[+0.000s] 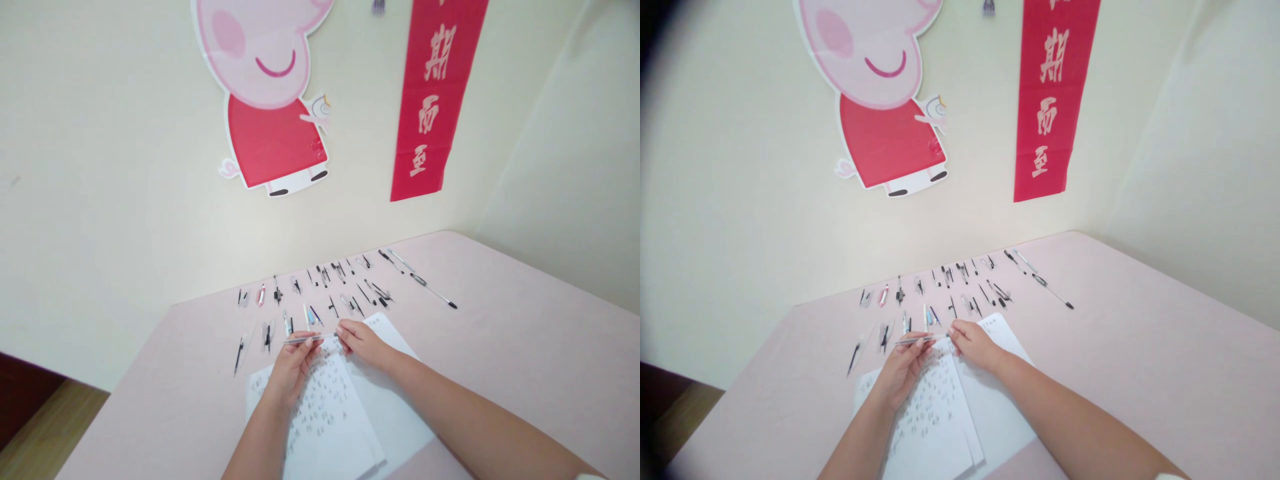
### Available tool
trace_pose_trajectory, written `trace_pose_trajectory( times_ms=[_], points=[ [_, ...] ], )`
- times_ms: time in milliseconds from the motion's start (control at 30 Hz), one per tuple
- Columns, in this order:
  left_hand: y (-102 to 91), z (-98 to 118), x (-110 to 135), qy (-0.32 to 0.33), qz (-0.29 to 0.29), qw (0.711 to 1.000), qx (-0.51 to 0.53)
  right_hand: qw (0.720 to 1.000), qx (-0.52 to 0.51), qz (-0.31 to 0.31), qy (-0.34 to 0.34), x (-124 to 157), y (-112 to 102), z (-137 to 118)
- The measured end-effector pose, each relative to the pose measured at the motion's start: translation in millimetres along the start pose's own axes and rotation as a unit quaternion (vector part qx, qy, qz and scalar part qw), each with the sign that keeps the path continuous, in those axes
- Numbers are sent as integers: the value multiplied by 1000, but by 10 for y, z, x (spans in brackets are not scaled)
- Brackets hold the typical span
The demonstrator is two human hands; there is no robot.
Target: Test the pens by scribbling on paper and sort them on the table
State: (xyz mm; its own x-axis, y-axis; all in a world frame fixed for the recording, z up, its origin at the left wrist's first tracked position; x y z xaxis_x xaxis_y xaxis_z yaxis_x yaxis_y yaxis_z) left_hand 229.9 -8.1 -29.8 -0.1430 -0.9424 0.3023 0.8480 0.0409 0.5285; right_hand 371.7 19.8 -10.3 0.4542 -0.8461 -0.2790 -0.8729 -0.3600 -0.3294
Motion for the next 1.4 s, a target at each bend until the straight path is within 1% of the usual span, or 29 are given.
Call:
trace_pose_trajectory(
  times_ms=[233,300,433,500,833,1033,1100,1167,1300,1400],
  points=[
    [8,6,2,2,2,1000,-5,998,-35,-4,42,9,31,52],
    [2,10,2,3,7,1000,-1,999,-34,1,34,3,18,23],
    [-10,24,0,13,16,1000,9,1000,-10,14,-5,-9,-25,-54],
    [-8,27,-2,15,15,1000,10,1000,-11,13,-8,-6,-28,-49],
    [24,41,11,19,6,1000,-3,992,-126,-2,26,8,74,63],
    [-6,33,1,22,21,1000,9,991,-129,-3,36,6,77,25],
    [-12,27,1,18,24,999,16,993,-118,-3,26,4,66,-2],
    [12,15,11,7,15,1000,14,996,-91,-3,0,5,47,-54],
    [156,-29,70,-33,-51,998,-10,997,40,2,-71,34,0,-224],
    [254,-71,126,-57,-94,993,-39,982,135,-23,-127,65,45,-376]
  ],
)
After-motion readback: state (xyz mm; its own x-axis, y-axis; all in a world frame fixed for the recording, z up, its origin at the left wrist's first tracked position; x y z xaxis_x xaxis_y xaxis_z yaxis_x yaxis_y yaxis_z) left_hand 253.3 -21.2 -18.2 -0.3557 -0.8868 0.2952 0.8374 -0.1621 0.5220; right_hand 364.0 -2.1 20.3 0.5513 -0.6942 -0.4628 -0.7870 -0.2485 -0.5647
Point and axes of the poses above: each hand's wrist, its own x-axis away from the middle knuckle, its own y-axis out of the palm, z = x × y, the point moved 8 cm from there along -x, towards the middle knuckle, and after that the axes turned 8 degrees about -y, right-handed, at the moved point
